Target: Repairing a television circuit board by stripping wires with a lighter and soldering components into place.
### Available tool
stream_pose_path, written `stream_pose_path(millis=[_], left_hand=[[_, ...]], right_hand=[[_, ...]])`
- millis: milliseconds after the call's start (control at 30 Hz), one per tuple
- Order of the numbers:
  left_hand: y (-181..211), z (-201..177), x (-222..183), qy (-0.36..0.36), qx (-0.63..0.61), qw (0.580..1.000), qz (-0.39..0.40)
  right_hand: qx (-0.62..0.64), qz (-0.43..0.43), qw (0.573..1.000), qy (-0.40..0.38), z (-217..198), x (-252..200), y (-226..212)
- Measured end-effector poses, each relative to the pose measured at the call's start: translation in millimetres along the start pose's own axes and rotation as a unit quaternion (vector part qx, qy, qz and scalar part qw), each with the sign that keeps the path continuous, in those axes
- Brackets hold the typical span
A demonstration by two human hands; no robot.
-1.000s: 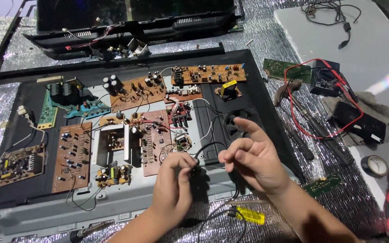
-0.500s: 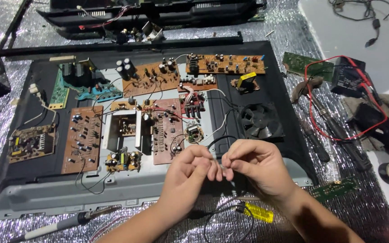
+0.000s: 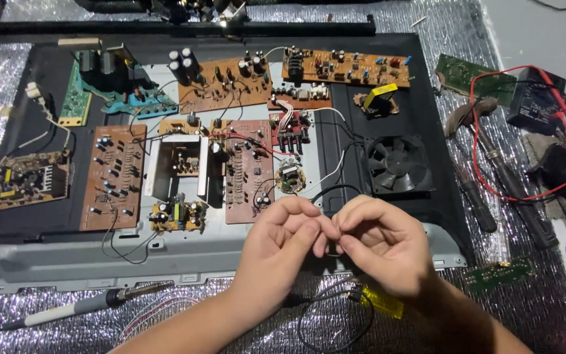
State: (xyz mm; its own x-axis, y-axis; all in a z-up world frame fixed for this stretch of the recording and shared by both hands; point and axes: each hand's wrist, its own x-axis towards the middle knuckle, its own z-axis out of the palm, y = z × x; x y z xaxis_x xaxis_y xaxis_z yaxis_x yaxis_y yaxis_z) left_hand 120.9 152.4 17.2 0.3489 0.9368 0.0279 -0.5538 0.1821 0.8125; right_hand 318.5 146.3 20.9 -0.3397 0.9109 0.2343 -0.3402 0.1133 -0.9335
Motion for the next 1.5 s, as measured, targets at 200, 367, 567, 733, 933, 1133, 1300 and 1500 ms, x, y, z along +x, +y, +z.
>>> stream_pose_path(millis=[200, 367, 567, 733, 933, 1133, 1300, 1500], left_hand=[[-4, -2, -1, 0.015, -0.033, 0.999, -0.005], [4, -3, 2, 0.006, -0.044, 0.999, -0.015], [-7, -2, 1, -0.048, -0.225, 0.966, -0.118], [-13, -6, -1, -0.078, -0.254, 0.954, -0.136], [-13, -1, -7, -0.17, -0.066, 0.976, -0.116], [-11, 9, -3, -0.127, 0.019, 0.988, -0.085], [-8, 8, -6, -0.086, 0.102, 0.989, -0.068], [-7, 6, -6, -0.091, 0.115, 0.989, -0.036]], right_hand=[[-0.092, -0.025, 0.994, 0.049, -2, -1, 4], [-0.108, -0.04, 0.991, 0.065, -1, 1, 2], [-0.06, -0.013, 0.986, 0.155, -3, -1, 9], [0.046, -0.006, 0.978, 0.203, -4, 6, 5], [0.014, -0.033, 0.979, 0.201, -14, 9, 1], [-0.372, -0.133, 0.9, 0.182, 2, 6, 1], [-0.554, -0.201, 0.789, 0.171, 10, 4, -3], [-0.526, -0.171, 0.809, 0.199, 11, 6, -7]])
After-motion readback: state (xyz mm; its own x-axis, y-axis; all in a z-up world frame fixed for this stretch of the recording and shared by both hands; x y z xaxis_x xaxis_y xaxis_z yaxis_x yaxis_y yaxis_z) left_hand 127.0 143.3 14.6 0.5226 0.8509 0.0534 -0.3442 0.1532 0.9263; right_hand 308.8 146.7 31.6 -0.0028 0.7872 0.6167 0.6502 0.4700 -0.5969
